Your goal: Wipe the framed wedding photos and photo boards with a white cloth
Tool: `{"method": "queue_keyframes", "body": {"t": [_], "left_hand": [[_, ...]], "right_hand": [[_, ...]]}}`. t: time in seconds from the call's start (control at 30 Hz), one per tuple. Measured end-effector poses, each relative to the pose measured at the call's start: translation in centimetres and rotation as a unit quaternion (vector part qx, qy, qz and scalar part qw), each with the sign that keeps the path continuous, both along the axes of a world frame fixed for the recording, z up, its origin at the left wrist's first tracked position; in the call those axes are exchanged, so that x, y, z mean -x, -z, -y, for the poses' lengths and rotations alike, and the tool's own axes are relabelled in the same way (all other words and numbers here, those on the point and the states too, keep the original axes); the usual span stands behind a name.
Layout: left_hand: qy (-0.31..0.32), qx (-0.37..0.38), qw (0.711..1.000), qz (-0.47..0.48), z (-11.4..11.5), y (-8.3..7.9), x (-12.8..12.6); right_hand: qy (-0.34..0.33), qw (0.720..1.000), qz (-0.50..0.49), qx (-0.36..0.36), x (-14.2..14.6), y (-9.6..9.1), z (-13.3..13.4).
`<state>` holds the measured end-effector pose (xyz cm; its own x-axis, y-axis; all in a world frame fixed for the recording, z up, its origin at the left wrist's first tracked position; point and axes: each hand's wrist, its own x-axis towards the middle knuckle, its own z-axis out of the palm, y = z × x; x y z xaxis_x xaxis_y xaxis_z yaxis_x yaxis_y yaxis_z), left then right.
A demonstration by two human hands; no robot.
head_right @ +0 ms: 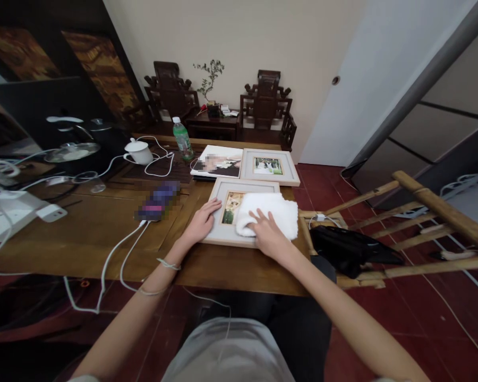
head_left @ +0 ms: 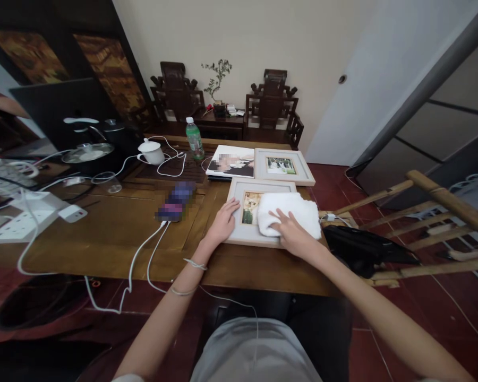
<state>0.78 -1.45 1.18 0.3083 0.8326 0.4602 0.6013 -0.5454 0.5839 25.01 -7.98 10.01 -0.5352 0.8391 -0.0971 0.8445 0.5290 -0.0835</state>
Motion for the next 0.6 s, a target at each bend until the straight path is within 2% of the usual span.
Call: {"method": "queue_keyframes", "body": {"t": [0.2,0.27,0.33,0.43,0.53,0.6], "left_hand": [[0.004,0.008,1.0,0.006,0.0,-0.1,0.2],[0.004,0.007,1.0,0.004,0.1,-0.1,0.2],[0.002,0.004,1.0,0.001,0.0,-0.1,0.3],[0.003,0.003,1.0,0.004,0.0,0.0,0.2],[-0.001,0.002,1.0,0.01,0.0,0.0,0.1],[-0.003,0.004,1.0,0.012,0.1,-0.1,-0.1]], "right_hand": [[0.06,0.99,0.013,-0.128,0.1,0.9,-8.6],[0.065,0.987,0.024,-0.143,0.3,0.8,-10.5],[0.056,0.988,0.04,-0.141,0.5,0.9,-11.3],[0.042,0.989,0.061,-0.125,0.6,1.2,-10.0],[0.021,0.993,0.069,-0.095,0.7,0.8,-6.3],[0.004,0.996,0.07,-0.055,0.7,-0.1,-3.3]]}}
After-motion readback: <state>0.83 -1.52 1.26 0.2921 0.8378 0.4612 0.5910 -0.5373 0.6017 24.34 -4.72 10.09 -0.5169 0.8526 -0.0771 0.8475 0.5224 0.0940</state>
